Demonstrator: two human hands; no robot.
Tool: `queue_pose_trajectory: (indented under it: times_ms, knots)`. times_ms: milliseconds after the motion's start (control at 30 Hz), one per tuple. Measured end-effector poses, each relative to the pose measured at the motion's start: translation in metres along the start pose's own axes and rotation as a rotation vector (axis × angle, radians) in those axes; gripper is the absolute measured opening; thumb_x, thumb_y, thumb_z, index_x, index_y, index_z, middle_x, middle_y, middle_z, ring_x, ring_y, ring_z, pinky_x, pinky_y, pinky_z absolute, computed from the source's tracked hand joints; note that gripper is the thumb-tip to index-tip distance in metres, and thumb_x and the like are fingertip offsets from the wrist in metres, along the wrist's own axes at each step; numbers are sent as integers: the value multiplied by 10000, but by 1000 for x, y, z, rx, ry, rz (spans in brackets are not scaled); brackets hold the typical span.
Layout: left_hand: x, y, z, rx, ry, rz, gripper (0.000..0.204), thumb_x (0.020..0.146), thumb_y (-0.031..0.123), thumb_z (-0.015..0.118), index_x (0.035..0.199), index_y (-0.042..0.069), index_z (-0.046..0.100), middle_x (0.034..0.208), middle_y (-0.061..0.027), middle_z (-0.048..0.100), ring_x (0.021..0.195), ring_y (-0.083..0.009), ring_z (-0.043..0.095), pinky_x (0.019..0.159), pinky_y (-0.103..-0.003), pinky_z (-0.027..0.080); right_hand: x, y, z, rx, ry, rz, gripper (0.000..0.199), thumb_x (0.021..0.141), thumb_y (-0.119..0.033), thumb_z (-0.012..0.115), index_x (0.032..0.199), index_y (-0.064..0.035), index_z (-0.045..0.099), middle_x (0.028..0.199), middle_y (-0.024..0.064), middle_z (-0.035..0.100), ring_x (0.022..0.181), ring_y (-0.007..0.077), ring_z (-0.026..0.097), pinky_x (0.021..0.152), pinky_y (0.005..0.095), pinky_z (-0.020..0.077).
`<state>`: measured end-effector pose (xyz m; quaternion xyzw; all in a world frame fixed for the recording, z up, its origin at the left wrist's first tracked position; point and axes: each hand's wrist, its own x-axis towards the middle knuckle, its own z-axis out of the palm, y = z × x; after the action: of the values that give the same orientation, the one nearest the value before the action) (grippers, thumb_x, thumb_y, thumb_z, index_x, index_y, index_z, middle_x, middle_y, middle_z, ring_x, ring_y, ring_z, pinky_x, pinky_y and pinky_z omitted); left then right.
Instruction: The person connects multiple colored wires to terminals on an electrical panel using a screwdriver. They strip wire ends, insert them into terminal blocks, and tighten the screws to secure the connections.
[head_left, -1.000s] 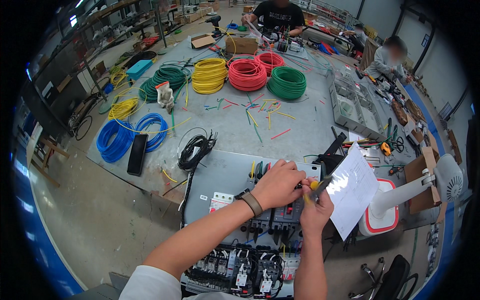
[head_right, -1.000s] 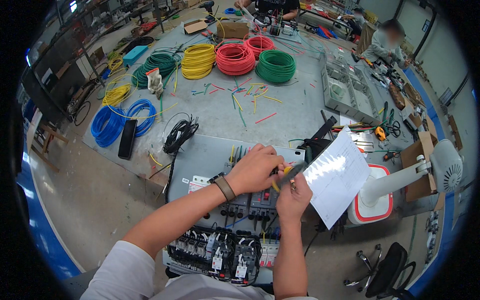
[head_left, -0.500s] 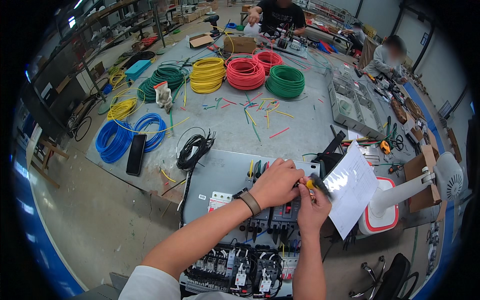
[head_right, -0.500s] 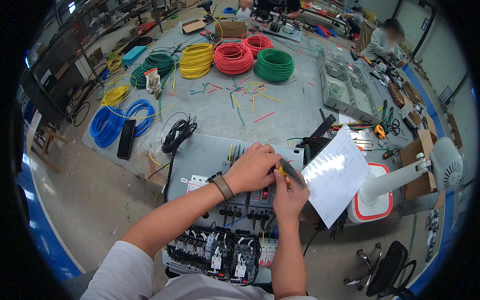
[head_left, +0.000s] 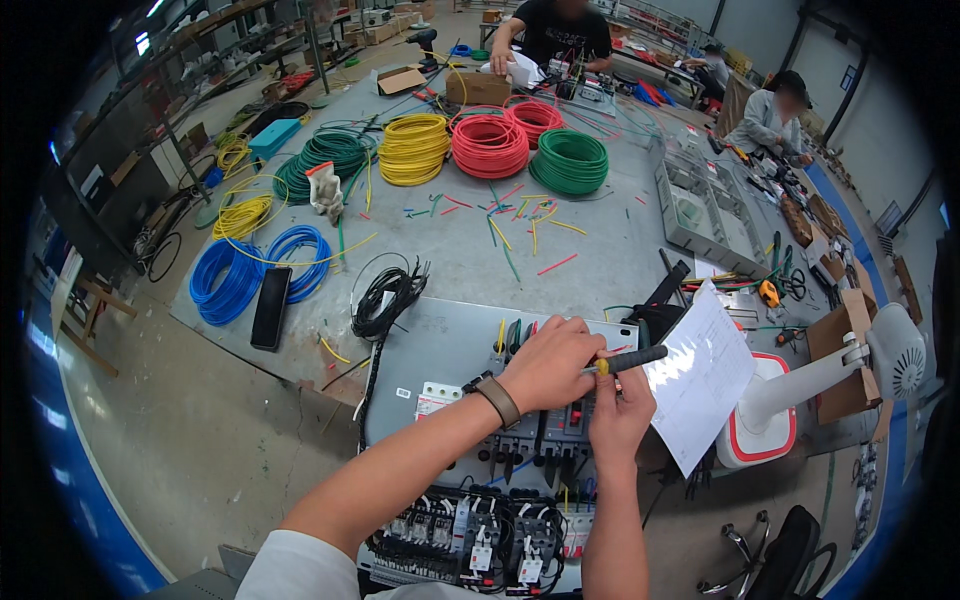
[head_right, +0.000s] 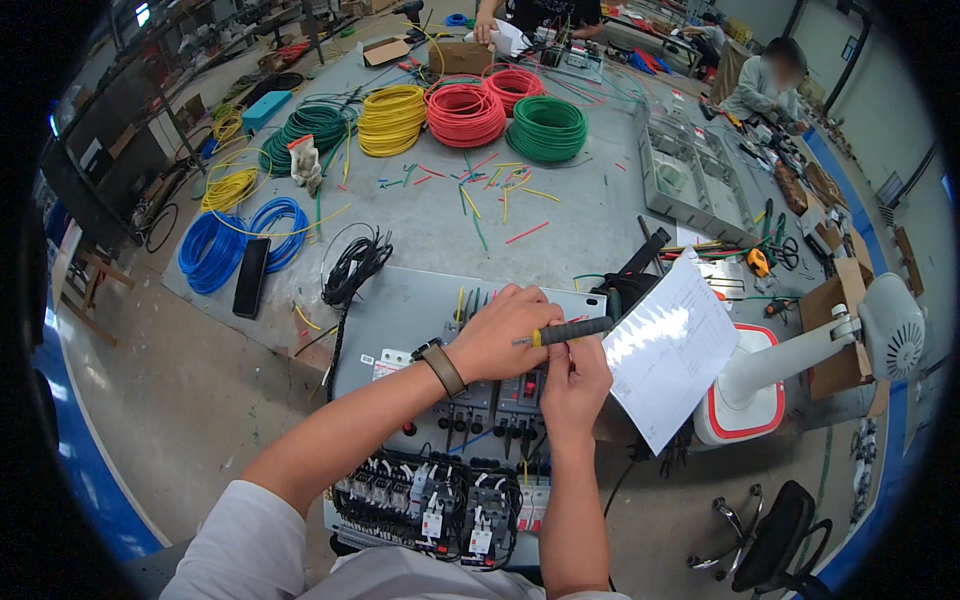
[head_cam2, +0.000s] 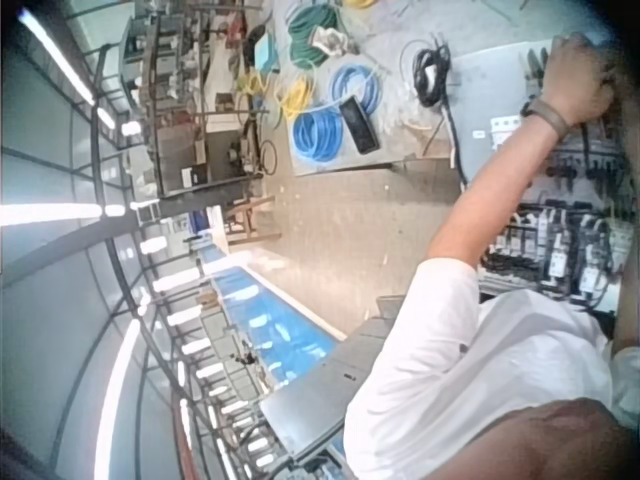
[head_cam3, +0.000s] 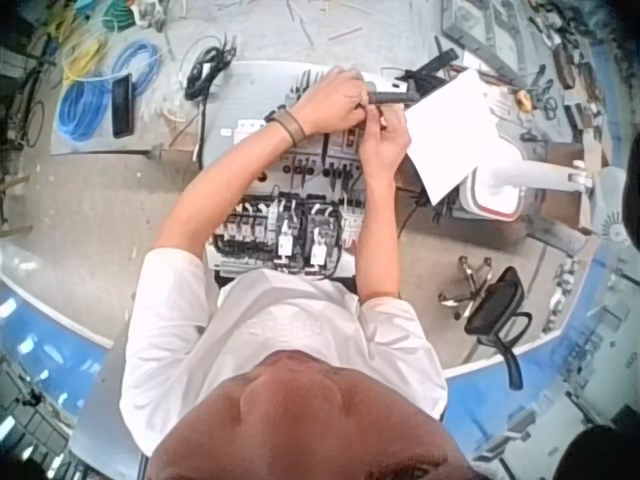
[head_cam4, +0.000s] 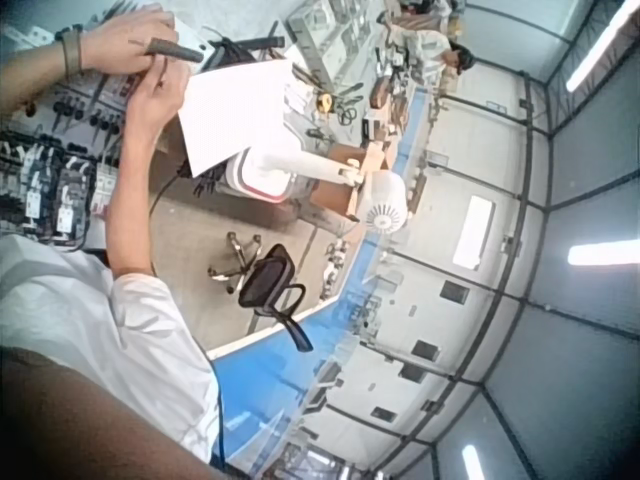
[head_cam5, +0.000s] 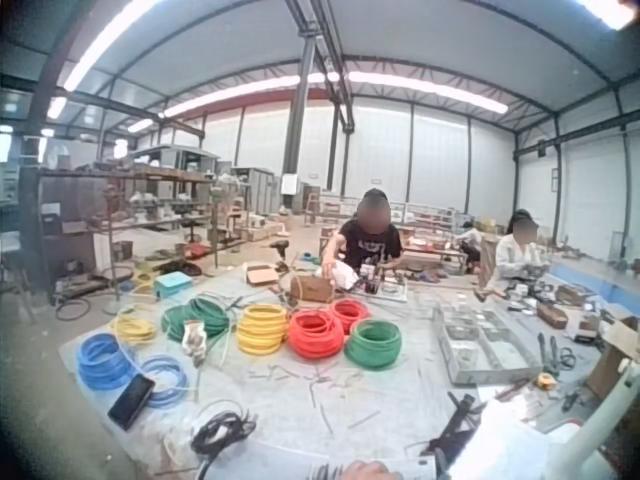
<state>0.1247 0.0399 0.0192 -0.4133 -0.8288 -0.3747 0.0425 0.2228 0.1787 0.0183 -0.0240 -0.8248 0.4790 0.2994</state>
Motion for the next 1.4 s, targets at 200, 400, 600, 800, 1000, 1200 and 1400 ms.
queue_pose_trajectory:
  times_ms: [200,400,600,800,1000,1200,1400]
  knots:
    - [1,0,-5,-30,-26,-37,261,892,264,811,1065,90,722,1047,-117,708,1132,-359,619,998,-471,474,5,11,1,81,23,-73,159,1051,32,704,1190,49,780,1099,113,776,1011,187,715,906,331,559]
    - [7,-1,-4,-146,10,-121,205,846,193,766,1011,76,733,1035,-124,725,1096,-366,647,987,-485,513,7,7,8,130,116,-36,135,1054,-12,743,1165,47,791,1089,121,786,1017,193,736,908,336,573]
    - [7,-2,-5,-322,96,-109,194,835,119,750,1021,73,724,1051,-122,744,1103,-364,654,1002,-467,512,3,11,12,211,162,16,175,1092,-105,749,1192,31,796,1131,64,786,999,128,706,886,285,552]
    - [-3,5,-14,-190,220,67,210,897,51,765,1100,67,718,1088,-116,745,1115,-344,664,1029,-457,506,1,5,7,292,179,93,184,1117,-128,717,1209,28,750,1127,75,781,1043,138,734,922,289,572]
    - [-19,41,-37,-536,164,-105,261,948,-15,772,1201,15,720,1137,-110,762,1059,-261,765,970,-401,595,-2,-26,-9,379,25,15,263,1204,-199,552,1223,20,695,1285,137,719,1181,193,711,1010,348,606]
    - [-46,65,-49,-486,168,-90,303,918,-44,824,1199,-15,715,1163,-104,753,1008,-192,789,899,-325,641,-24,-63,-32,602,-44,255,304,1217,-218,525,1251,48,667,1250,140,730,1123,185,729,982,359,635]
    - [-47,85,-57,-373,-17,-38,352,872,41,924,1156,10,719,1076,-85,729,885,-182,768,777,-317,607,-34,-60,-61,671,-44,327,309,1220,-249,521,1225,31,651,1164,139,752,1049,197,757,960,358,641]
